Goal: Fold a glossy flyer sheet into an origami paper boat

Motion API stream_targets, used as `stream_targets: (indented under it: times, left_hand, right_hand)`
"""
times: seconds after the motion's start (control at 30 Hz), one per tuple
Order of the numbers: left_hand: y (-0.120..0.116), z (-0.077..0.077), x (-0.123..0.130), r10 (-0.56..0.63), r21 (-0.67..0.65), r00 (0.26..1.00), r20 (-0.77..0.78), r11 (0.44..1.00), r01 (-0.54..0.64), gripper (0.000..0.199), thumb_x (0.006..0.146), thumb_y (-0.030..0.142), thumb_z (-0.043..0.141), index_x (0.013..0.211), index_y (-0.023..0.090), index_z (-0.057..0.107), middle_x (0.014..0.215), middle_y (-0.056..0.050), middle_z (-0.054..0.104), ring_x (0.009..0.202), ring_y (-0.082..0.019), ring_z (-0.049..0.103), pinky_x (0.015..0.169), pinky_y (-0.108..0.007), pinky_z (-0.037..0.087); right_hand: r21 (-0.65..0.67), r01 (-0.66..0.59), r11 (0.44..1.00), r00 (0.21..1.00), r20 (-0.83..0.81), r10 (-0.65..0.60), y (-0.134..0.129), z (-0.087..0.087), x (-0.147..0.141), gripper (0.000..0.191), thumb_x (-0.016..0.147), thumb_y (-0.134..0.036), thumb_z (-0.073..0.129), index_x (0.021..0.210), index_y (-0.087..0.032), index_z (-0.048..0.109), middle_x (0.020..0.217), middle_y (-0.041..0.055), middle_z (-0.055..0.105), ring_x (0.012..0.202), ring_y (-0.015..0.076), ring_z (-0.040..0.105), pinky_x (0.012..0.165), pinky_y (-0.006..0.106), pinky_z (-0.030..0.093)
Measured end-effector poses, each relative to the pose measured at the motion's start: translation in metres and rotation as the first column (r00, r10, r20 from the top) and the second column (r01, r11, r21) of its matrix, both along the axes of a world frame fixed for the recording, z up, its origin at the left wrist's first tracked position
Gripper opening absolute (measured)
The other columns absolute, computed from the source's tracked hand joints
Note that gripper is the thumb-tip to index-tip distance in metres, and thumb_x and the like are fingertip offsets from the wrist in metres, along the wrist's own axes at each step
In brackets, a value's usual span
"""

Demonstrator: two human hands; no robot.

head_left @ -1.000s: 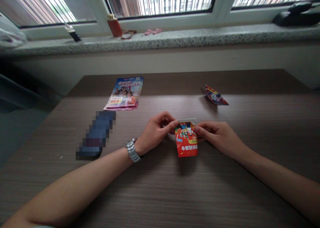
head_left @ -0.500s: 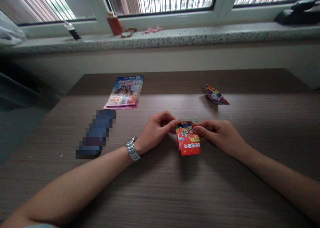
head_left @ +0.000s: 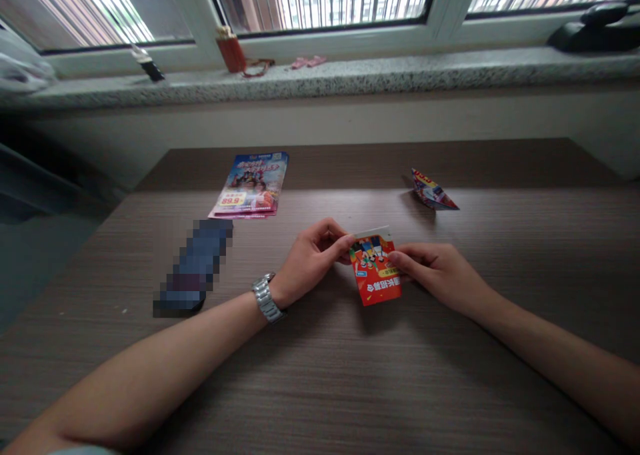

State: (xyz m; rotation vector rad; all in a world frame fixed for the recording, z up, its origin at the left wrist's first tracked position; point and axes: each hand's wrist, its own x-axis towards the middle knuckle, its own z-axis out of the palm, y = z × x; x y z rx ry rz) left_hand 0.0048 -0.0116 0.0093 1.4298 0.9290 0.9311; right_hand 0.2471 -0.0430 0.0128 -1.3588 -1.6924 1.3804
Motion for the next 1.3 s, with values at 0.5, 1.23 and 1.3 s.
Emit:
stream_targets:
  times: [0.5, 1.23, 1.3]
  left_hand:
    - [0.001, -0.002, -0.002, 0.014, -0.016, 0.999, 0.033, 1.0, -0.014, 0.031, 0.091, 0.042, 0.071, 0.087, 0.015, 0.057, 0.084, -0.002, 0.07, 0.075, -0.012, 0.07, 0.068, -0.022, 0.062]
    - [0.001, -0.003, -0.004, 0.011, -0.054, 0.999, 0.042, 0.998, -0.008, 0.03, 0.091, 0.042, 0.072, 0.092, 0.015, 0.058, 0.086, 0.0, 0.065, 0.075, -0.011, 0.068, 0.068, -0.023, 0.064]
    - [0.001, -0.002, -0.004, -0.009, -0.045, 0.999, 0.038, 0.999, 0.01, 0.029, 0.091, 0.041, 0.071, 0.093, 0.016, 0.057, 0.085, 0.0, 0.063, 0.073, -0.01, 0.067, 0.066, -0.021, 0.063]
  right_hand:
    - [0.1, 0.046, 0.994, 0.993, 0.103, -0.056, -0.002, 0.008, -0.003, 0.045, 0.094, -0.059, 0.056, 0.088, -0.021, 0.079, 0.082, 0.0042, 0.079, 0.073, 0.0224, 0.072, 0.061, 0.029, 0.054]
    - [0.16, -0.009, 0.987, 0.986, 0.165, -0.018, 0.0, 0.01, 0.004, 0.034, 0.094, -0.05, 0.059, 0.092, -0.023, 0.079, 0.08, 0.0023, 0.078, 0.068, 0.0209, 0.071, 0.059, 0.029, 0.053]
    - [0.134, -0.017, 0.991, 0.989, 0.147, -0.002, -0.001, 0.008, 0.004, 0.034, 0.095, -0.05, 0.058, 0.093, -0.022, 0.077, 0.082, 0.0028, 0.078, 0.071, 0.0207, 0.071, 0.061, 0.029, 0.053]
